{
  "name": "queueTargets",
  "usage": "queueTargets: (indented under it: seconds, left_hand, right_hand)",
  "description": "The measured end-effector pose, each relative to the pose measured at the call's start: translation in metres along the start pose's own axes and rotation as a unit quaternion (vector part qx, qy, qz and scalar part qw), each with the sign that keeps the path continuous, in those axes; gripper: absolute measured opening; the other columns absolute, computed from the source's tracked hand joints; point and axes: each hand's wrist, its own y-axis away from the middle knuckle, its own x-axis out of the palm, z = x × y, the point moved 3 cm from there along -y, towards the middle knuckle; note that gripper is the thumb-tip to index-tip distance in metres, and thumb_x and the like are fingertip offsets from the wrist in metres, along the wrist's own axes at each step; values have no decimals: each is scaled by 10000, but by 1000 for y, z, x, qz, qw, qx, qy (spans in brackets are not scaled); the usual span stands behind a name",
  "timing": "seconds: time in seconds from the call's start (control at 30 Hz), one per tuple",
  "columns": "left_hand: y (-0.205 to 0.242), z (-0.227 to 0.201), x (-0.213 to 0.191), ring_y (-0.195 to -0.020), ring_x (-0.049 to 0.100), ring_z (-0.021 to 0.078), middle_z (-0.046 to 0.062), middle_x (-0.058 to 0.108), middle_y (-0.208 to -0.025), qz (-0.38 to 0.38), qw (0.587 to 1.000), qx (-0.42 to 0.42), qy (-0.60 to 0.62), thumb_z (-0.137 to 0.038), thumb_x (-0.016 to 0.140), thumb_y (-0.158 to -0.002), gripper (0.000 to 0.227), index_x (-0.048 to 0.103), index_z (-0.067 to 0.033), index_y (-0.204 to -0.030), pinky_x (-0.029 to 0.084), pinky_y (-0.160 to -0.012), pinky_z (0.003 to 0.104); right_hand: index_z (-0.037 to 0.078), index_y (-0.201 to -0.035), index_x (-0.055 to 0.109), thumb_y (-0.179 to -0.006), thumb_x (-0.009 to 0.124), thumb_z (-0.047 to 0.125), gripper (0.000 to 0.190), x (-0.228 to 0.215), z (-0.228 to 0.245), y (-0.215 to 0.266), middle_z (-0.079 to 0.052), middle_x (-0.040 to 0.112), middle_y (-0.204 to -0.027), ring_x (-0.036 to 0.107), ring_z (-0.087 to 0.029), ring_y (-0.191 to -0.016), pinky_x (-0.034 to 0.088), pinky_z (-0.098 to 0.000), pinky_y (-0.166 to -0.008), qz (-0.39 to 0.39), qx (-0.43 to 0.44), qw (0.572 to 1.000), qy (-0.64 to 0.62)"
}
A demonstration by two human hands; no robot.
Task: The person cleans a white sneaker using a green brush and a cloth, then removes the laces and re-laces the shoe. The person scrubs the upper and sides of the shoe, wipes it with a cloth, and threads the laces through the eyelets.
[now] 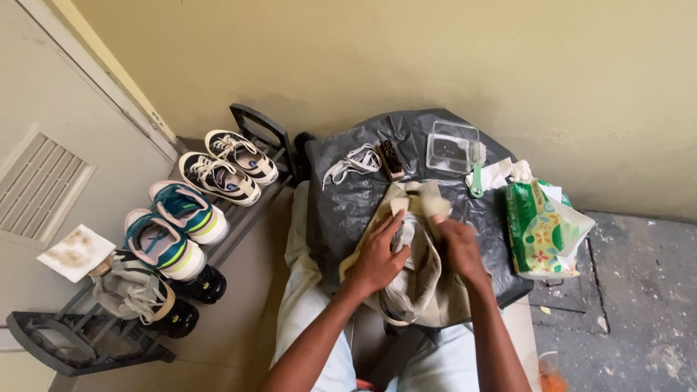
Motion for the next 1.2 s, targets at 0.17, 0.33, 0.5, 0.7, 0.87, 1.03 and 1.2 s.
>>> queueTargets:
  seconds: [0.17, 0.33, 0.5, 0.7, 0.87, 1.03, 1.2]
  left_hand:
    - [-8, 14, 1, -1513, 207, 532, 318, 299, -1615, 35, 998, 5, -48, -191, 529, -994, 694, 277, -33, -1620, 192, -1228, 677]
    - [4, -9, -1, -1500, 214, 561, 350, 301, -1600, 3, 998, 3, -56, -208, 533, -1005, 677, 295, -6, -1606, 263, -1195, 698]
    - [30, -28, -6, -1517, 161, 541, 351, 213, -1631, -67, 998, -20, -3, -251, 629, -976, 825, 192, -27, -1638, 284, -1167, 708]
    - [24, -18, 6, -1509, 146, 568, 369, 206, -1614, -6, 1000, -24, 7, -269, 557, -1032, 749, 177, -35, -1634, 299, -1168, 732]
    - [25, -13, 4, -1528, 111, 542, 340, 193, -1639, -3, 999, -29, 30, -323, 599, -1006, 815, 165, -66, -1646, 278, -1191, 711]
    - [45, -23, -8, -1530, 107, 525, 300, 166, -1666, -46, 995, -39, 75, -482, 602, -999, 874, 166, -117, -1663, 244, -1191, 694]
    - [49, -28, 2, -1523, 107, 543, 330, 162, -1650, 5, 998, -37, 44, -618, 505, -1001, 907, 162, -89, -1653, 214, -1192, 724]
  right_hand:
    - [93, -673, 650, -1058, 579, 332, 459, 13, 19, 0, -8, 534, -631, 508, -125, -689, 452, -299, -670, 24, -63, 998, 10]
    - [99, -692, 656, -1011, 607, 425, 459, -1, -5, 0, -35, 577, -684, 529, -217, -713, 456, -365, -745, 18, 26, 999, 6]
    - [147, -691, 589, -1009, 631, 267, 342, -10, 14, 48, 25, 476, -706, 429, -140, -715, 361, -276, -703, -141, -9, 985, -101]
    - [124, -724, 709, -1029, 633, 392, 413, 19, -1, 44, -7, 617, -688, 550, -167, -697, 448, -300, -701, -58, 47, 994, -79]
    - [82, -840, 732, -1024, 641, 324, 317, 17, -9, 45, -42, 601, -681, 548, -165, -635, 457, -301, -625, -108, 45, 970, -212]
    - [72, -828, 735, -1029, 673, 295, 307, 9, -41, 61, -66, 564, -616, 514, -131, -559, 432, -290, -536, -166, 18, 938, -305]
    - [63, -855, 780, -1049, 645, 349, 371, 38, -5, 72, -71, 652, -738, 561, -182, -739, 494, -341, -741, -93, 28, 976, -192]
